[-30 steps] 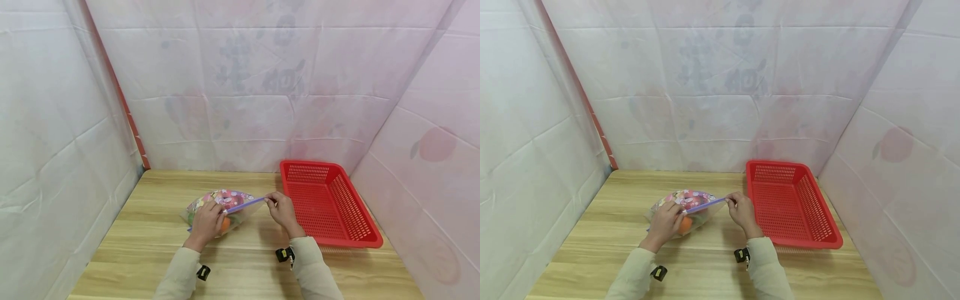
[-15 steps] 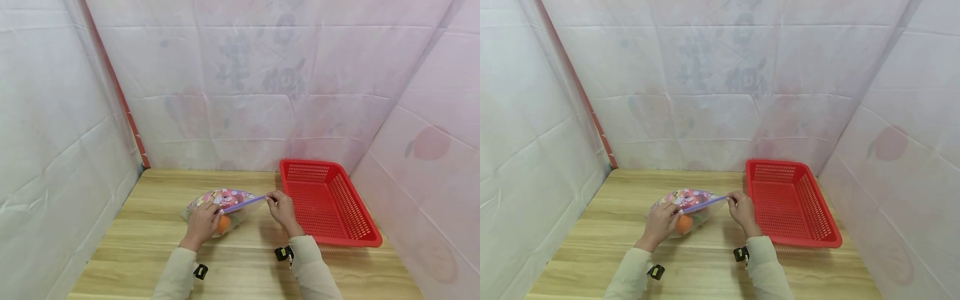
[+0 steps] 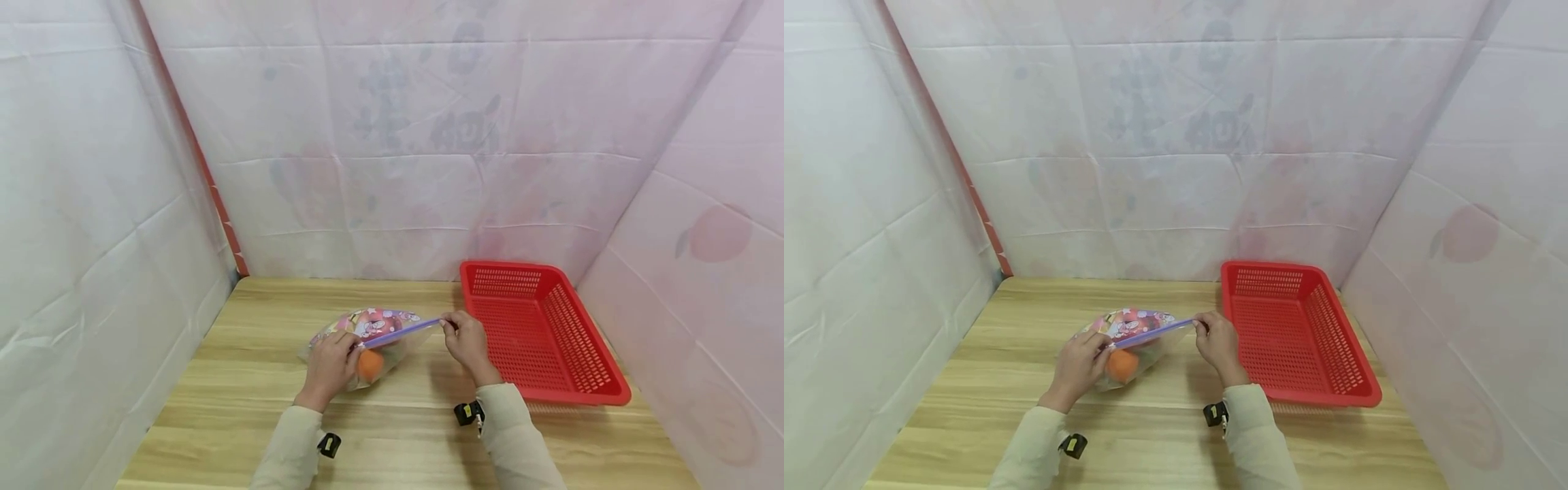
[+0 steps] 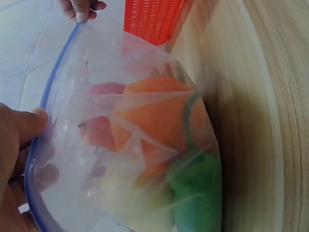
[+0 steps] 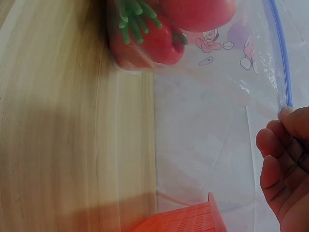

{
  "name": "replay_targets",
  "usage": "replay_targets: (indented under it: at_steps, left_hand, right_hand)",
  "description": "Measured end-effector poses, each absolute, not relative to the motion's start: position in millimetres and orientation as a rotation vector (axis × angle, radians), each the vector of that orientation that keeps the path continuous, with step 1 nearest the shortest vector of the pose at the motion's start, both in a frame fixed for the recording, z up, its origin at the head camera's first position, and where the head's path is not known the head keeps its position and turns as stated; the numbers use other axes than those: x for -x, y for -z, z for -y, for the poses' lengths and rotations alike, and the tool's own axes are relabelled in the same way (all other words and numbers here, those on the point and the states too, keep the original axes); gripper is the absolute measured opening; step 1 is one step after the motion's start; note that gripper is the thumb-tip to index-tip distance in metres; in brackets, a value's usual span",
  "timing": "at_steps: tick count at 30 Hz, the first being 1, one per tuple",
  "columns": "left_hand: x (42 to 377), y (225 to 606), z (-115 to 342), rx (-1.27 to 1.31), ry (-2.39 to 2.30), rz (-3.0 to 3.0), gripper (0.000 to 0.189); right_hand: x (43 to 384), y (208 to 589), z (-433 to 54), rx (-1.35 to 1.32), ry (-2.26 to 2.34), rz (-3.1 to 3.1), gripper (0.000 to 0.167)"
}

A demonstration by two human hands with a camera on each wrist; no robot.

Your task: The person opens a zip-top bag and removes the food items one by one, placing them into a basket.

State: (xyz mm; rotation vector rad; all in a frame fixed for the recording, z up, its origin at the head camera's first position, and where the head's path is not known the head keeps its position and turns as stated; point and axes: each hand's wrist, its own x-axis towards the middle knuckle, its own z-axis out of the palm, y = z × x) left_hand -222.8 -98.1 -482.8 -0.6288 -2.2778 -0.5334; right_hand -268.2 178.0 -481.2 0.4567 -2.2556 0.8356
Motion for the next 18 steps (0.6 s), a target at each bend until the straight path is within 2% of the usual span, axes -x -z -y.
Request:
replay_targets:
  at_steps: [18]
  left_hand:
    - [219, 489, 109, 0.673, 0.575, 2.21, 0.011]
  right_hand:
    - [273, 481, -181, -0.365, -0.84, 2.315, 0.005]
